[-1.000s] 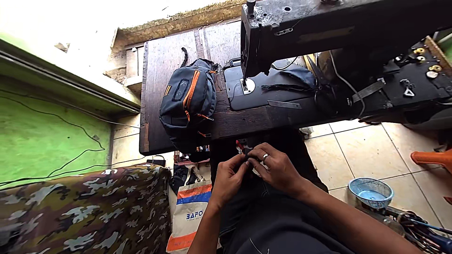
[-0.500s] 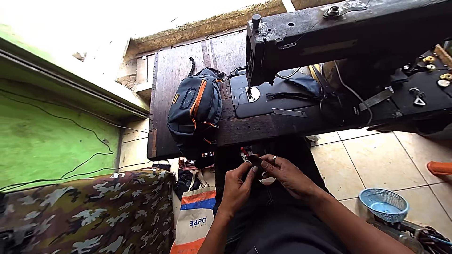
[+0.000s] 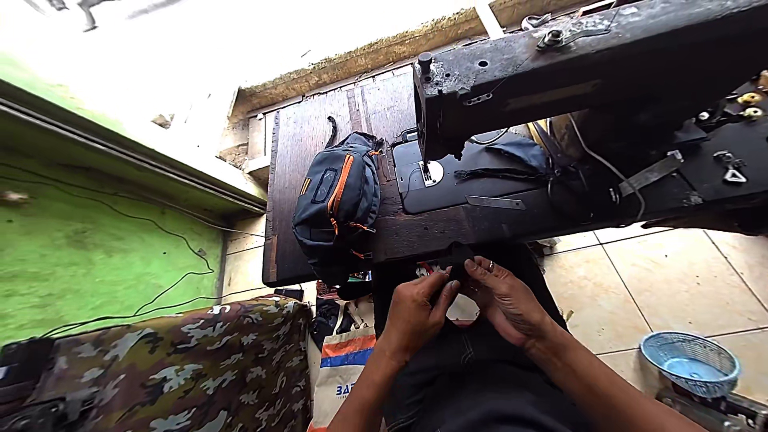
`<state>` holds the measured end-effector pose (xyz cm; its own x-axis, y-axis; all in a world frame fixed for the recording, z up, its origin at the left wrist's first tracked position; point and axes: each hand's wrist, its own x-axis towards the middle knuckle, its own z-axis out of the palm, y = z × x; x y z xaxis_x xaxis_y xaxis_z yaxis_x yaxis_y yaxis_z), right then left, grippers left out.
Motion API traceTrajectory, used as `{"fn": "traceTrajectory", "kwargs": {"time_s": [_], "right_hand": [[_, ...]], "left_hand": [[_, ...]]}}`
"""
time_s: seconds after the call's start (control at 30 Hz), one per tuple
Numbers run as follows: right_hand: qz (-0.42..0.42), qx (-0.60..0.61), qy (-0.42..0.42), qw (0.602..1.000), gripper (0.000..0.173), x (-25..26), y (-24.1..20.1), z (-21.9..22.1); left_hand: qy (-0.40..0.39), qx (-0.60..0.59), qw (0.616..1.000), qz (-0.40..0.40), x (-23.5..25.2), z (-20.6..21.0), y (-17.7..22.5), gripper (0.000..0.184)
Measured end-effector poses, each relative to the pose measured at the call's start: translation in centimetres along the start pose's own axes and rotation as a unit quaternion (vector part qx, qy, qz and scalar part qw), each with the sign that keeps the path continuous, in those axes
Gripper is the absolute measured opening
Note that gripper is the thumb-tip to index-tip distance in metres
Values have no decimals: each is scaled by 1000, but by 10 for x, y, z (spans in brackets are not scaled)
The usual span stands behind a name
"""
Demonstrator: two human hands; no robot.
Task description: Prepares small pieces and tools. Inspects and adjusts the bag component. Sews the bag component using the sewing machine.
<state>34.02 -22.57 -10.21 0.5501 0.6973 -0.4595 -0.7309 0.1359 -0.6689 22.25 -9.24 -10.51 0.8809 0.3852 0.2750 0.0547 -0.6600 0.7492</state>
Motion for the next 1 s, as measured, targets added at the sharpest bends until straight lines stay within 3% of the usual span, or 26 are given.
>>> {"fn": "traceTrajectory", "kwargs": {"time_s": [0.13, 0.23, 0.33, 0.47, 0.63, 0.8, 1.0], "right_hand": [[-131, -67, -2, 989, 14, 8, -12, -12], [-169, -114, 3, 979, 13, 9, -20, -23], [-185, -136, -4, 973, 13, 6, -27, -30], [-174, -184, -31, 967, 12, 2, -31, -42], [-120, -273, -80, 951, 11, 12, -41, -29], [-59, -321, -140, 935, 13, 46, -49, 33], [-33, -326, -179, 928, 17, 120, -27, 103]], "left_hand": [[122, 261, 958, -6, 59, -54, -1, 46], [117, 353, 925, -78, 108, -86, -22, 68], [76, 395, 912, -86, 122, -88, -58, 53], [62, 385, 921, 22, 78, -101, -87, 36], [23, 301, 948, 100, -1, -134, -89, 29], [11, 259, 960, 105, -37, -138, -90, 30], [30, 247, 966, 75, -29, -137, -88, 38]]}}
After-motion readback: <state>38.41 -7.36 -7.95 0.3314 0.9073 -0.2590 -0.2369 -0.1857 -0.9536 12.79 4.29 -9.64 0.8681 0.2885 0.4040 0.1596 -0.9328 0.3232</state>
